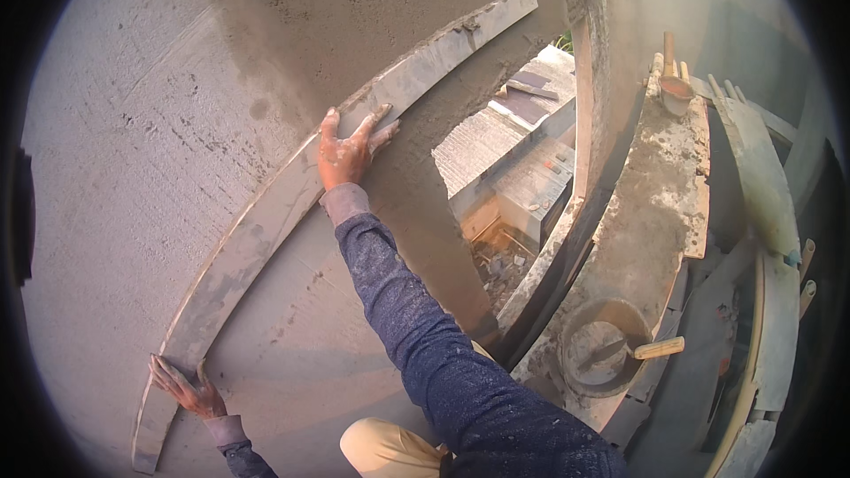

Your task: The person applies and smooths wet plaster on a curved wall using a trowel and a long straightedge. They repeatedly scoop plaster from a bucket, spread it along the wall, and level the surface with the straightedge to create a smooth finish.

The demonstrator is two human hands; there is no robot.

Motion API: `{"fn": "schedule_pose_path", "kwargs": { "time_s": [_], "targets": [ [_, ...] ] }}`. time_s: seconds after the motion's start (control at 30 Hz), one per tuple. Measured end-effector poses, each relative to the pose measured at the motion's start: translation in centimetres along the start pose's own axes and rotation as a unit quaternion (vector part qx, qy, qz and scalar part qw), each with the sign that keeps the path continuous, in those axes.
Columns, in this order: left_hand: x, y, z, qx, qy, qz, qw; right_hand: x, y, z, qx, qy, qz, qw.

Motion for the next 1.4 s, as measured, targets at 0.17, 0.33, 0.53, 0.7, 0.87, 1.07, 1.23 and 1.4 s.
{"fn": "schedule_pose_path", "kwargs": {
  "time_s": [0.17, 0.33, 0.53, 0.7, 0.87, 1.07, 1.23, 1.4],
  "targets": [
    [-0.8, 1.3, -0.2, 0.026, 0.006, 0.01, 1.0, -2.8, 0.8, 1.2, -0.006, 0.013, -0.041, 0.999],
    [0.9, -3.9, 0.3, -0.026, -0.01, -0.025, 0.999, 4.5, -1.0, -2.1, 0.023, -0.011, -0.002, 1.0],
    [0.1, -0.5, 0.2, 0.022, -0.028, -0.031, 0.999, 0.5, 0.1, -0.7, -0.02, -0.001, -0.002, 1.0],
    [-2.4, 5.3, -0.9, 0.066, -0.032, -0.013, 0.997, -9.3, 0.8, 1.9, -0.003, -0.059, -0.034, 0.998],
    [-2.8, 0.2, -1.1, 0.03, -0.028, -0.016, 0.999, -1.9, -1.8, 1.2, 0.05, -0.078, -0.039, 0.995],
    [-2.6, -1.7, -1.3, 0.005, -0.04, -0.048, 0.998, 0.3, -3.2, 0.8, 0.004, -0.03, -0.008, 1.0],
    [-3.4, 2.9, -1.7, 0.035, -0.039, -0.053, 0.997, -8.3, -1.4, 3.1, -0.003, -0.057, -0.044, 0.997],
    [-4.5, -2.1, -1.7, 0.02, -0.03, -0.057, 0.998, -3.8, -5.0, 2.6, -0.013, -0.035, -0.024, 0.999]
  ]
}}
Point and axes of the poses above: each hand's wrist, its own y-axis away from the middle knuckle, its own z-axis out of the back of the hand, x = y × z, the point moved 5 cm from there along -y, towards the middle knuckle, and after that the axes turned 15 degrees about -z, right-handed, at the moved point
